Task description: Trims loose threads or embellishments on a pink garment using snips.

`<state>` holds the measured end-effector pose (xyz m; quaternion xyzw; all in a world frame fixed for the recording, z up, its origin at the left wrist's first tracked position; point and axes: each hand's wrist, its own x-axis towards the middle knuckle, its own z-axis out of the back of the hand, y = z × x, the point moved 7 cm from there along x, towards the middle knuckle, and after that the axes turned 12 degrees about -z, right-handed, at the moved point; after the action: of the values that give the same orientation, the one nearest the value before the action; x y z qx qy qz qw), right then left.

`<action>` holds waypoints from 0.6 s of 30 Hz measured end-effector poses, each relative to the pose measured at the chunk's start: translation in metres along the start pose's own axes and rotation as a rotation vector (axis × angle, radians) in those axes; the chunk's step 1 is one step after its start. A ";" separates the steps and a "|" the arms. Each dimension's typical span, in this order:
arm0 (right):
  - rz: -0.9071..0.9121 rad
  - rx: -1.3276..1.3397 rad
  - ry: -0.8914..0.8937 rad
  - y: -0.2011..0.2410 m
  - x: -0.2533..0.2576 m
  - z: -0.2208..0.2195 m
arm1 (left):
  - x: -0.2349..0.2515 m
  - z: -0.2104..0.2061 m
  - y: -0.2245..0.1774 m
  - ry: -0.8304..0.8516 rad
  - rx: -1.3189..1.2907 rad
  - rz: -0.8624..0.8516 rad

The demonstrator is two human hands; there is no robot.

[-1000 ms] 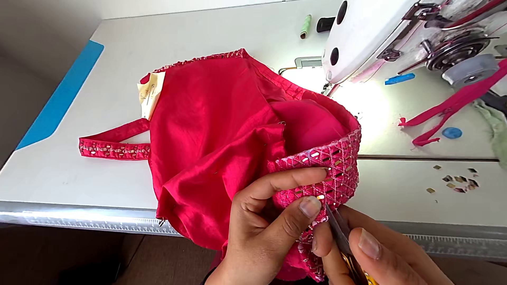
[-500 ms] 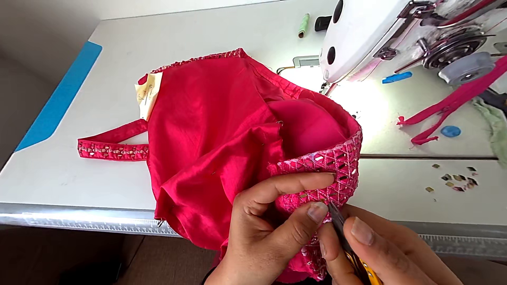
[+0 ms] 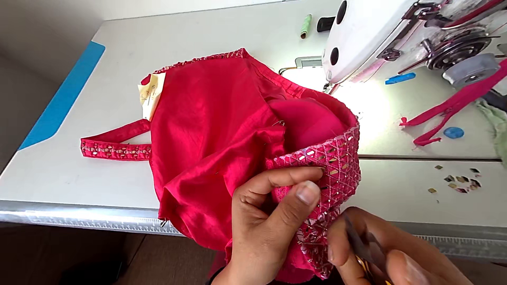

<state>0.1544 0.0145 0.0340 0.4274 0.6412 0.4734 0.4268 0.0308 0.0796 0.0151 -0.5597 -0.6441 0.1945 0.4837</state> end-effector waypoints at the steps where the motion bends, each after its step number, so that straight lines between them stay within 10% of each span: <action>1: 0.011 -0.019 -0.008 0.002 -0.002 0.003 | 0.000 -0.001 0.000 -0.017 -0.002 0.008; 9: 0.391 -0.725 -0.619 0.034 -0.017 0.026 | -0.001 -0.008 -0.001 0.133 0.039 -0.040; 18: 0.637 -1.108 -0.670 0.033 -0.010 0.019 | -0.002 -0.011 -0.003 0.236 0.262 -0.148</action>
<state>0.1799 0.0160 0.0635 0.4366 -0.0144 0.6740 0.5958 0.0378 0.0738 0.0219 -0.4619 -0.5917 0.1737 0.6375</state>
